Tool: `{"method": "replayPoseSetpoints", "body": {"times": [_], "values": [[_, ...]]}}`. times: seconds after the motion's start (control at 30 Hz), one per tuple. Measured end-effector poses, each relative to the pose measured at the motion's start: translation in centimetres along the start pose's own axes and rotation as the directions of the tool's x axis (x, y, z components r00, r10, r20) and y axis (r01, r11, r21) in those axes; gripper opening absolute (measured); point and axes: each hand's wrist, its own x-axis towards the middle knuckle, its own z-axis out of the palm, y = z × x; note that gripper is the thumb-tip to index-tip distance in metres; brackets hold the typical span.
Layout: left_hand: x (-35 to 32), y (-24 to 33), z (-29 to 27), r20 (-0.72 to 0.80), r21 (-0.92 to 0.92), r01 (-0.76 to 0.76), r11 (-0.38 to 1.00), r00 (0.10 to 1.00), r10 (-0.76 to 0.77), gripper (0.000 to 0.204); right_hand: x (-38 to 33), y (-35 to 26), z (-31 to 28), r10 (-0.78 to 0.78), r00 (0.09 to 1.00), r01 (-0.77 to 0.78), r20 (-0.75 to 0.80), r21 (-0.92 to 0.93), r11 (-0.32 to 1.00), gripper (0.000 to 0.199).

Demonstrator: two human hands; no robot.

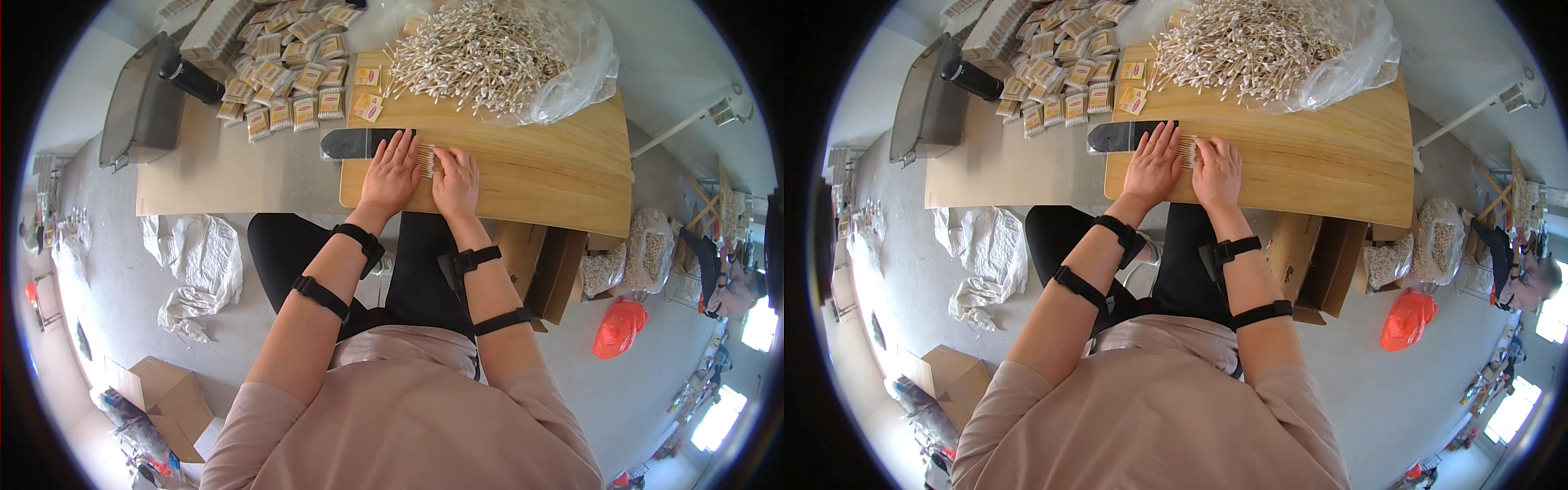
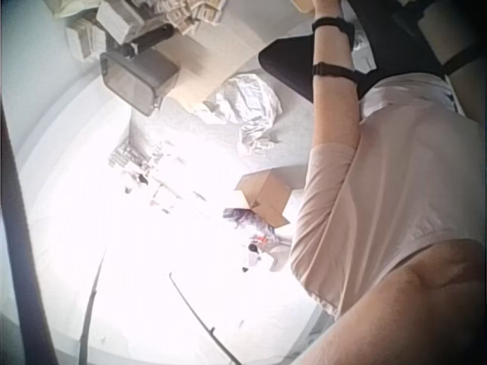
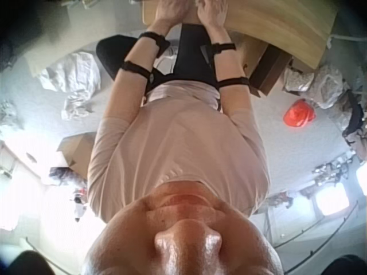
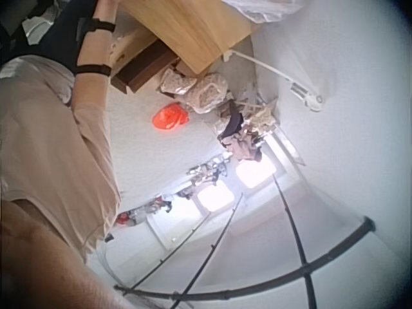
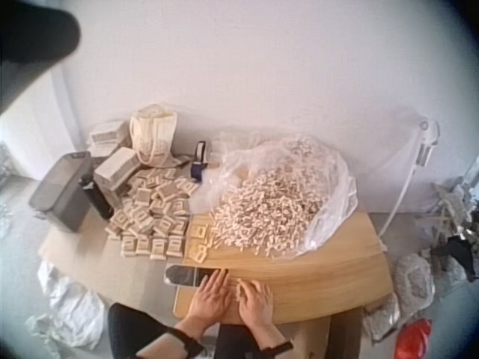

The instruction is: Packaging bunches of cotton swabs into small plastic bags.

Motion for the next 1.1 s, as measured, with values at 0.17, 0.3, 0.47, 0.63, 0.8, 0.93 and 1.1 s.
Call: {"method": "replayPoseSetpoints", "body": {"times": [0.17,0.3,0.47,0.63,0.8,0.93,1.1], "values": [[-0.1,-0.1,0.0,-0.005,0.005,-0.006,1.000,1.000,0.006,0.054,0.0,-0.1,-0.1,0.027,0.999,-0.027,0.030,0.003,1.000,0.032],[0.0,0.0,-0.1,-0.004,-0.004,-0.007,1.000,1.000,0.007,0.054,0.0,0.3,0.1,0.026,1.000,-0.025,-0.011,0.065,0.998,0.026],[0.0,0.0,-0.1,0.006,-0.003,-0.003,1.000,1.000,0.003,0.054,-0.2,0.8,0.0,0.002,0.999,0.008,-0.045,0.215,0.976,0.016],[0.0,0.0,-0.1,0.016,0.008,0.002,1.000,1.000,-0.002,0.055,-0.1,0.6,-0.1,-0.017,0.998,0.028,-0.060,0.187,0.982,0.013],[0.0,0.0,0.0,0.015,0.003,0.006,1.000,1.000,-0.006,0.055,0.0,0.5,-0.1,-0.018,0.998,0.030,-0.065,0.195,0.980,0.013],[0.0,0.0,0.0,-0.022,-0.014,-0.007,1.000,1.000,0.007,0.054,0.8,0.9,-1.2,-0.053,0.998,0.042,0.046,0.220,0.975,0.009],[-0.1,0.0,-0.1,-0.039,-0.036,0.000,0.999,0.999,-0.002,0.053,2.6,1.3,-2.4,-0.178,0.959,0.137,0.220,0.190,0.972,0.007]]}}
